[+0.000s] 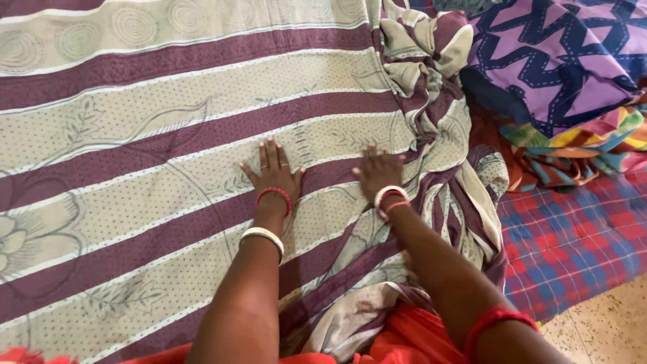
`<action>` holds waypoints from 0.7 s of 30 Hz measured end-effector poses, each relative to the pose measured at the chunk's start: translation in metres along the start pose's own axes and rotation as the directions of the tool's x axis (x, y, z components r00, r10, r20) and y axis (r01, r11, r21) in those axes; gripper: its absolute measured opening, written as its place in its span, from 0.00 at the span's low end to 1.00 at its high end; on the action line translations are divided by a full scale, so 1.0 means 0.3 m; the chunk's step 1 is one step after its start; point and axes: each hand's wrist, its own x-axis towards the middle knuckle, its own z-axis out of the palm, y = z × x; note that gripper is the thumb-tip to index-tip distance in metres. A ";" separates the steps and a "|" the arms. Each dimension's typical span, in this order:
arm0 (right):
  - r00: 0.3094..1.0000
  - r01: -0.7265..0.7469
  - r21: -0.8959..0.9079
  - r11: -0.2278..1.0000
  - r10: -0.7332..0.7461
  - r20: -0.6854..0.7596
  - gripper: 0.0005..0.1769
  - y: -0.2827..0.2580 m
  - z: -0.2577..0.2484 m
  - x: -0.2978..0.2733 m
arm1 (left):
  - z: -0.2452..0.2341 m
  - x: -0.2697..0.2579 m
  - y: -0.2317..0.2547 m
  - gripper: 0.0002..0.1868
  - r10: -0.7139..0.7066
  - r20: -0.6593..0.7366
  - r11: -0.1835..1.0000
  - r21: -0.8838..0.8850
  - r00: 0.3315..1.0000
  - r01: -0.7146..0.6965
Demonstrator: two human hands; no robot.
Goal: The person smooths and folds a striped bed sheet on a bed. They repeatedly press down to flatten wrinkles, fold edges, and roll the sheet along the bed frame. The hands remain visible throughout, manipulating the sheet without tools.
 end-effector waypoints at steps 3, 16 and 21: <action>0.992 -0.117 -0.015 0.993 0.116 -0.043 0.38 0.151 0.066 -0.009 | -0.006 -0.013 0.059 0.42 0.041 0.073 0.999 -0.009 0.996 -0.041; 0.960 0.039 -0.013 0.999 -0.041 -0.277 0.41 -0.094 0.249 -0.130 | 0.082 -0.011 0.345 0.42 0.257 0.226 0.965 -0.117 0.940 -0.235; 0.985 0.012 -0.007 1.000 -0.013 -0.174 0.36 0.105 0.212 -0.207 | 0.122 -0.013 0.464 0.44 0.329 0.171 0.939 -0.167 0.929 -0.302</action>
